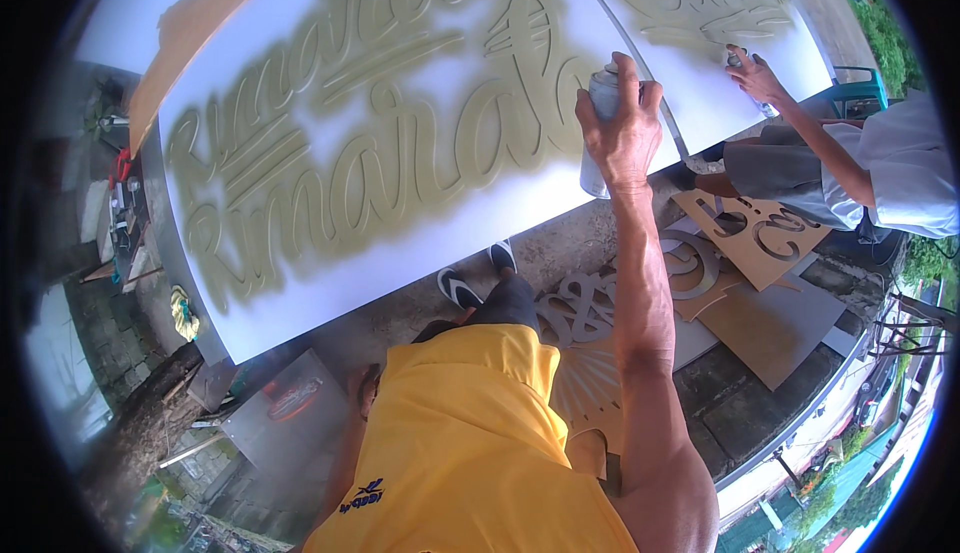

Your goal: Spray painting gold lettering onto a sign board.

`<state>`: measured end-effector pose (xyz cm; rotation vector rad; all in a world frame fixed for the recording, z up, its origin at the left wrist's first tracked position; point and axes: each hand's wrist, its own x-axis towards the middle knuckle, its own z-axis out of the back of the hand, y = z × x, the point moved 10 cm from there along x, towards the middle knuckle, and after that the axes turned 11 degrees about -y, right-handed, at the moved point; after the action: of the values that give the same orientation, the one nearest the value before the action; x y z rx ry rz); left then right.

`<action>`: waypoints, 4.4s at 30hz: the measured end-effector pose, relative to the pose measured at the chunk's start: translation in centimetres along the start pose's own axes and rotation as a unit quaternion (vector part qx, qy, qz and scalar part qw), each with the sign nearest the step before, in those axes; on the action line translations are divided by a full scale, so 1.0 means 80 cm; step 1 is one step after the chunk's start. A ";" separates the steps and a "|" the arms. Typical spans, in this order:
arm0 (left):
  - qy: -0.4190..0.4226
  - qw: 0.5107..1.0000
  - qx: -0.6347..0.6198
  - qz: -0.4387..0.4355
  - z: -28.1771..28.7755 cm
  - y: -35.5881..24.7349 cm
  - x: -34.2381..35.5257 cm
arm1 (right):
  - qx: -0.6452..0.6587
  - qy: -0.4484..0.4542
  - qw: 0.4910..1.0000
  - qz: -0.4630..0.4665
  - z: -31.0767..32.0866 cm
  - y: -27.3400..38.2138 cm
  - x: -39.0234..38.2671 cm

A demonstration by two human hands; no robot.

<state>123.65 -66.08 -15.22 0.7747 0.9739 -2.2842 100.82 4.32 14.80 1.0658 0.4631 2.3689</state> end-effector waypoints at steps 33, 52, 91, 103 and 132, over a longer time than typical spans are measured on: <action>0.055 0.932 -0.359 0.014 -0.011 0.147 0.099 | 0.110 -0.065 0.981 -0.143 0.093 0.111 -0.104; 0.146 0.958 -0.245 0.030 0.200 0.179 0.215 | -0.030 0.025 0.995 -0.091 0.102 0.201 -0.287; 0.135 0.933 -0.332 -0.037 0.155 0.135 0.183 | 0.021 0.129 0.991 0.039 0.042 0.197 -0.205; 0.108 0.974 -0.160 -0.122 0.121 0.123 0.199 | -0.018 -0.015 0.996 -0.092 0.133 0.116 -0.204; 0.088 0.977 0.195 0.010 0.154 0.040 0.120 | -0.016 -0.003 0.999 -0.041 0.064 0.118 -0.155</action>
<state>115.48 -79.76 -16.09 1.1594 0.5885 -2.4544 108.97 -9.87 15.31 1.0211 0.4561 2.2932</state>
